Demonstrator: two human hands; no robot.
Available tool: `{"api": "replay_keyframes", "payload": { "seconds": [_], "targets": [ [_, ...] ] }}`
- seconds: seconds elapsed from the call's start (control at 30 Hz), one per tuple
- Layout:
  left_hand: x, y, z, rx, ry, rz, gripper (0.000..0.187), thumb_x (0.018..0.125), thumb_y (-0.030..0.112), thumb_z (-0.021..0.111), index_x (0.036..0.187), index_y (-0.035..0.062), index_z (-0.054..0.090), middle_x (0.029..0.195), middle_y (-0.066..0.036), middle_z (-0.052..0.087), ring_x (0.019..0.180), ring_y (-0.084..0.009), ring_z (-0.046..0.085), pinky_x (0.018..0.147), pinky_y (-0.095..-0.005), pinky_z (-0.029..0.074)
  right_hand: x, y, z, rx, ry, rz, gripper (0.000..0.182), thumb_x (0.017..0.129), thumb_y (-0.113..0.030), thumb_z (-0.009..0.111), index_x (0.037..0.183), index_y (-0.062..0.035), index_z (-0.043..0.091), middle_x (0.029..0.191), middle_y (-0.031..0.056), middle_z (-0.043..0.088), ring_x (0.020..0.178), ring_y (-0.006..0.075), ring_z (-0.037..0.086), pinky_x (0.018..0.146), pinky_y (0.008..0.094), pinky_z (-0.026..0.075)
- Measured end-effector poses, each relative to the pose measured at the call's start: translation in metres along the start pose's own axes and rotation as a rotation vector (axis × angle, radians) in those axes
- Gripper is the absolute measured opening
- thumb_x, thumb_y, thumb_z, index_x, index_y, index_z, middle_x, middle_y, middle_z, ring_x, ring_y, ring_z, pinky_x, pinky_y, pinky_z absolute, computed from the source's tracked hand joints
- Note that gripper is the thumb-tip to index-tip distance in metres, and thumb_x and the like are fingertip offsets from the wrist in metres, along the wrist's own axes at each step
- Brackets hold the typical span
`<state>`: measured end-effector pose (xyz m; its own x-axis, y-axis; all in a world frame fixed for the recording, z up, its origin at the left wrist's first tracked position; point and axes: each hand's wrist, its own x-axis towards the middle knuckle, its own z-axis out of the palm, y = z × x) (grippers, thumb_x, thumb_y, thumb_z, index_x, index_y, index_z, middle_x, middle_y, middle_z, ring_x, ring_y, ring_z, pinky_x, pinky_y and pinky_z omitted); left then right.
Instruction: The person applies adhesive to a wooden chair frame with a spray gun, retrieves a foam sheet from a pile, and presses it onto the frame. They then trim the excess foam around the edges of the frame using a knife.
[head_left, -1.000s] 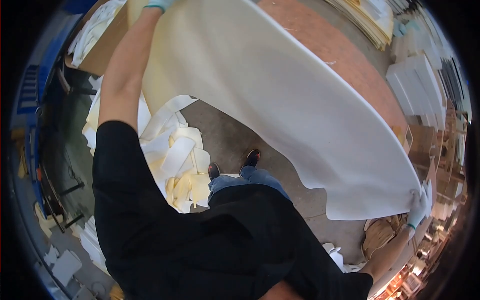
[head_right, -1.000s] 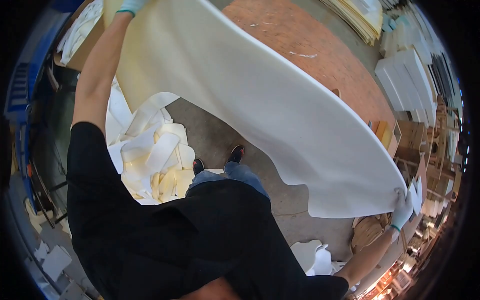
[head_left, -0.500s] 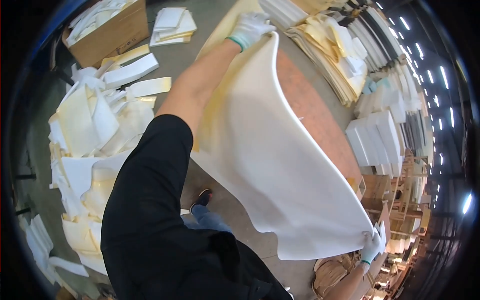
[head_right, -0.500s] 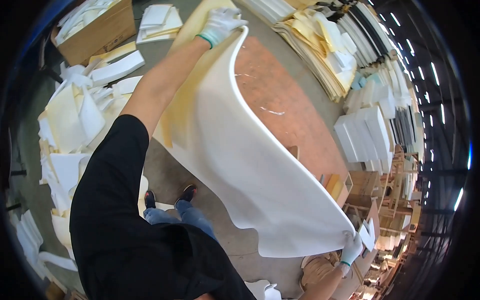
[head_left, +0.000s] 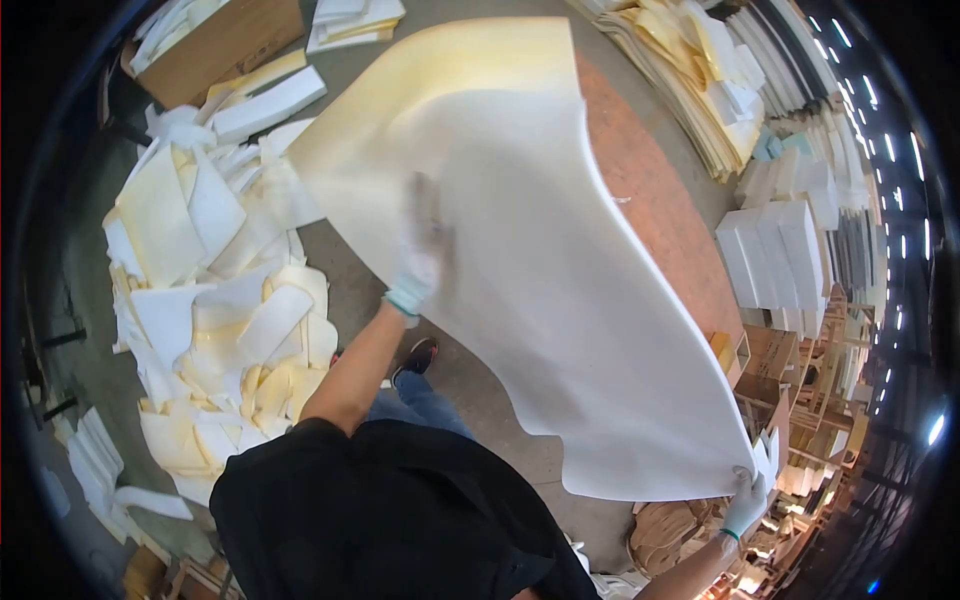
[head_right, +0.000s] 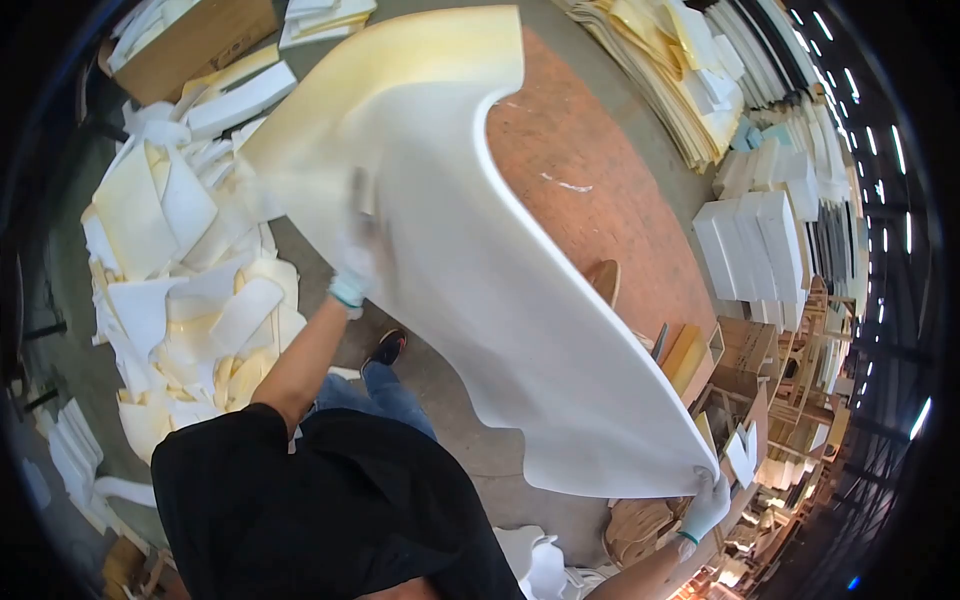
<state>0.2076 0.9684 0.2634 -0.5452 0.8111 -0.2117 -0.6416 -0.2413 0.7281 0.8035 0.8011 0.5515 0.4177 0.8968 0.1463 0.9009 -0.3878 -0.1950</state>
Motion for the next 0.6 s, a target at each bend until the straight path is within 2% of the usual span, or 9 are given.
{"api": "replay_keyframes", "payload": {
  "seconds": [0.03,0.1,0.23,0.3,0.33,0.37,0.43,0.53,0.6],
  "targets": [
    [-0.015,-0.023,-0.014,-0.119,0.045,-0.258,0.060,0.100,0.019,0.049,0.154,0.0044,0.028,0.159,-0.018,0.028,0.148,-0.0310,0.028,0.117,-0.0405,0.029,0.002,0.007,-0.001,-0.012,-0.021,-0.014,0.017,0.088,-0.010,0.062,0.097,-0.0018,0.073,0.089,0.0058,0.071,0.081,0.0156,0.063,0.076,0.0287,0.048],
    [-0.004,-0.033,-0.009,0.865,-0.280,0.636,0.061,0.101,0.024,0.044,0.156,0.0050,0.026,0.161,-0.017,0.027,0.151,-0.0311,0.019,0.121,-0.0404,0.019,0.009,0.025,0.005,0.060,0.013,0.015,0.020,0.087,-0.010,0.063,0.103,-0.0023,0.073,0.093,0.0078,0.071,0.083,0.0157,0.062,0.078,0.0288,0.049],
    [0.066,-0.060,-0.032,1.128,-0.187,0.542,0.063,0.101,0.030,0.044,0.156,0.0045,0.026,0.161,-0.018,0.027,0.151,-0.0333,0.018,0.122,-0.0399,0.015,0.007,0.011,0.001,0.014,-0.013,0.091,0.024,0.085,-0.011,0.064,0.106,-0.0024,0.073,0.093,0.0094,0.069,0.085,0.0171,0.061,0.079,0.0297,0.049],
    [0.085,-0.051,-0.024,0.637,-0.320,0.152,0.062,0.103,0.037,0.038,0.154,0.0033,0.029,0.159,-0.021,0.029,0.150,-0.0348,0.019,0.122,-0.0378,0.016,0.008,0.019,0.004,0.034,0.005,0.038,0.022,0.086,-0.012,0.065,0.103,-0.0019,0.073,0.092,0.0097,0.069,0.083,0.0174,0.061,0.078,0.0301,0.049],
    [0.090,-0.047,-0.024,0.669,-0.350,0.069,0.066,0.104,0.049,0.026,0.155,0.0059,0.028,0.161,-0.020,0.025,0.150,-0.0382,0.018,0.121,-0.0467,0.013,0.006,0.017,0.006,0.051,0.021,-0.003,0.020,0.086,-0.013,0.065,0.100,-0.0015,0.074,0.091,0.0100,0.069,0.081,0.0177,0.060,0.078,0.0306,0.049],
    [0.096,-0.042,-0.024,0.672,-0.346,0.071,0.066,0.104,0.049,0.026,0.155,0.0059,0.028,0.161,-0.020,0.025,0.150,-0.0382,0.018,0.121,-0.0467,0.013,0.006,0.013,0.007,0.053,0.019,-0.006,0.020,0.086,-0.013,0.065,0.100,-0.0015,0.074,0.091,0.0100,0.069,0.081,0.0177,0.060,0.078,0.0306,0.049],
    [0.118,-0.039,-0.024,1.404,-0.152,0.208,0.072,0.103,0.057,0.016,0.157,0.0101,0.026,0.163,-0.017,0.019,0.150,-0.0412,0.016,0.118,-0.0586,0.009,-0.003,-0.012,0.007,0.091,0.038,0.063,0.018,0.086,-0.014,0.065,0.094,-0.0005,0.073,0.086,0.0090,0.068,0.076,0.0175,0.059,0.073,0.0311,0.049],
    [0.148,-0.070,-0.033,1.143,-0.315,0.113,0.071,0.103,0.059,0.020,0.157,0.0124,0.026,0.164,-0.016,0.017,0.149,-0.0452,0.016,0.112,-0.0700,0.010,-0.003,-0.004,0.006,0.072,0.038,-0.042,0.017,0.086,-0.014,0.065,0.091,-0.0006,0.073,0.081,0.0071,0.067,0.074,0.0163,0.058,0.069,0.0314,0.048],
    [0.149,-0.064,-0.037,1.184,-0.325,0.076,0.070,0.103,0.057,0.020,0.156,0.0110,0.027,0.163,-0.016,0.020,0.148,-0.0427,0.020,0.114,-0.0645,0.015,-0.003,-0.006,0.004,0.079,0.036,-0.037,0.016,0.087,-0.014,0.065,0.091,-0.0010,0.073,0.079,0.0068,0.066,0.074,0.0158,0.058,0.069,0.0312,0.048]
  ]
}}
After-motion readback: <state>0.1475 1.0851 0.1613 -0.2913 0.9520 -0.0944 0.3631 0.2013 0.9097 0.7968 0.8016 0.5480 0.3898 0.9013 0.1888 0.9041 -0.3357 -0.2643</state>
